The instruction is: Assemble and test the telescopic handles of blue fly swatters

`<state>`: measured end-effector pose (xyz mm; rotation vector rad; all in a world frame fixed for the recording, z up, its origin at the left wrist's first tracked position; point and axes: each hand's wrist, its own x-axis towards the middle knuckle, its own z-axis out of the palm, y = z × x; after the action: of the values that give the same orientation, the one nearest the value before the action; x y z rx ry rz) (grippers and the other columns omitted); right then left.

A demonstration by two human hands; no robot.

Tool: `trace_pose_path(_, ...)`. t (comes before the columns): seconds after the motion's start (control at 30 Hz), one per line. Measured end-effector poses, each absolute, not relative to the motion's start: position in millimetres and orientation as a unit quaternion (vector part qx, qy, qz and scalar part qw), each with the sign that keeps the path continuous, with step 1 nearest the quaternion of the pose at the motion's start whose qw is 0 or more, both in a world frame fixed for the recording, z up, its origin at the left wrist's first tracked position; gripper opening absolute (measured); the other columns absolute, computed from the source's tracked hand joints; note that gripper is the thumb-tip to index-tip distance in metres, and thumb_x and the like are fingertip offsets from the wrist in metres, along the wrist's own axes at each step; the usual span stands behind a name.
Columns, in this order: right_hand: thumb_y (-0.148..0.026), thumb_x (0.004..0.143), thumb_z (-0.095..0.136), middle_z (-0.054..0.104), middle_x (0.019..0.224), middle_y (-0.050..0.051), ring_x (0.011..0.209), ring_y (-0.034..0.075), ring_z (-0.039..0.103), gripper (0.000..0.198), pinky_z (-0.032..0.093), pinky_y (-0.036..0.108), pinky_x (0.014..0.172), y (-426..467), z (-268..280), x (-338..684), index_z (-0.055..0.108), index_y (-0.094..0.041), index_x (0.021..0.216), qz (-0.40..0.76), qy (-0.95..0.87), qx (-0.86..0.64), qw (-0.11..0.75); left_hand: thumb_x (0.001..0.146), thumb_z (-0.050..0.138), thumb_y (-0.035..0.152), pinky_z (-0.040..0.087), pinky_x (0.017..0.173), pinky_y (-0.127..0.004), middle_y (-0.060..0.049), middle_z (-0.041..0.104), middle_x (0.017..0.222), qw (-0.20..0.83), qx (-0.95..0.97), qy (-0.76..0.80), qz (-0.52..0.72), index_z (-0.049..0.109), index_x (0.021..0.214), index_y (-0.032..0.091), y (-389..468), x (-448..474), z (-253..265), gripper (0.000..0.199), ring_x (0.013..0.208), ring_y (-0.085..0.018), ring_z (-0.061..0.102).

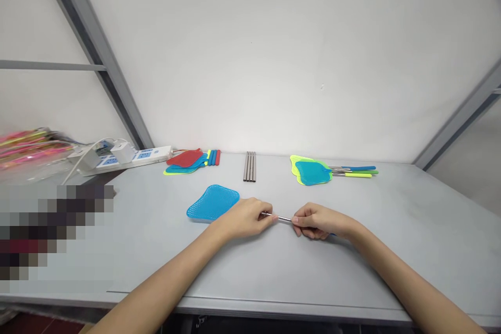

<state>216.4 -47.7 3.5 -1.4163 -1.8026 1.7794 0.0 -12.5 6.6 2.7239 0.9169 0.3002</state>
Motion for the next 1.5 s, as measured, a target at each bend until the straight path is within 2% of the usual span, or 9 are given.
trace_pose_path(0.23,-0.047,0.08,0.047,0.04,0.049,-0.005,0.039,0.004,0.029,0.037,0.021,0.017,0.036,-51,3,215,0.058,-0.012,0.074,0.581,-0.653,-0.474,0.113,0.088,0.034,0.035,0.025,0.048,-0.021,0.001,0.057,0.06,0.147,0.944,0.281,0.093,0.054,0.071,0.018,-24,12,2,0.031,0.052,-0.01,0.047)
trace_pose_path(0.4,-0.051,0.084,0.037,0.045,0.051,-0.004,0.037,0.004,0.027,0.04,0.021,0.017,0.034,-51,5,215,0.049,-0.015,0.07,0.603,-0.64,-0.448,0.162,0.089,0.035,0.034,0.028,0.052,-0.022,0.0,0.061,0.069,0.11,0.953,0.263,0.101,0.053,0.073,0.018,-19,11,2,0.029,0.06,-0.012,0.052)
trace_pose_path(0.5,-0.05,0.083,0.04,0.051,0.056,-0.001,0.04,0.005,0.035,0.04,0.027,0.018,0.038,-49,8,223,0.048,-0.014,0.066,0.566,-0.666,-0.458,0.164,0.089,0.035,0.032,0.03,0.054,-0.022,0.0,0.061,0.074,0.088,0.956,0.26,0.101,0.053,0.076,0.018,-12,4,6,0.027,0.065,-0.013,0.053)
trace_pose_path(0.6,-0.049,0.081,0.045,0.053,0.06,0.0,0.044,0.006,0.039,0.038,0.03,0.018,0.041,-47,12,234,0.055,-0.013,0.074,0.52,-0.684,-0.49,0.143,0.089,0.034,0.031,0.031,0.055,-0.023,0.0,0.06,0.075,0.069,0.954,0.275,0.1,0.053,0.076,0.018,-8,-1,8,0.026,0.066,-0.013,0.053)
trace_pose_path(0.8,-0.05,0.08,0.046,0.048,0.057,-0.001,0.043,0.005,0.033,0.042,0.024,0.018,0.038,-47,11,234,0.062,-0.012,0.082,0.499,-0.695,-0.502,0.124,0.09,0.034,0.029,0.033,0.056,-0.023,0.0,0.057,0.079,0.039,0.954,0.277,0.106,0.052,0.082,0.019,-14,2,6,0.023,0.067,-0.013,0.053)
trace_pose_path(1.07,-0.044,0.08,0.048,0.04,0.05,-0.004,0.043,0.005,0.031,0.037,0.024,0.019,0.041,-48,8,230,0.061,-0.01,0.073,0.518,-0.696,-0.478,0.139,0.091,0.03,0.024,0.035,0.057,-0.023,0.0,0.057,0.077,0.014,0.969,0.233,0.083,0.051,0.079,0.017,-26,9,-2,0.025,0.066,-0.012,0.055)
trace_pose_path(1.33,-0.038,0.079,0.048,0.036,0.047,-0.006,0.037,0.004,0.025,0.032,0.015,0.018,0.034,-51,8,230,0.059,-0.011,0.066,0.58,-0.645,-0.484,0.117,0.091,0.031,0.021,0.035,0.054,-0.024,-0.001,0.057,0.078,-0.05,0.974,0.212,0.06,0.05,0.086,0.017,-31,13,-7,0.02,0.065,-0.013,0.055)
trace_pose_path(1.5,-0.036,0.079,0.048,0.035,0.046,-0.006,0.036,0.003,0.022,0.03,0.013,0.018,0.033,-50,8,230,0.059,-0.011,0.066,0.601,-0.629,-0.481,0.106,0.091,0.03,0.021,0.035,0.055,-0.024,-0.001,0.058,0.079,-0.056,0.975,0.208,0.05,0.05,0.087,0.016,-33,15,-7,0.022,0.065,-0.014,0.055)
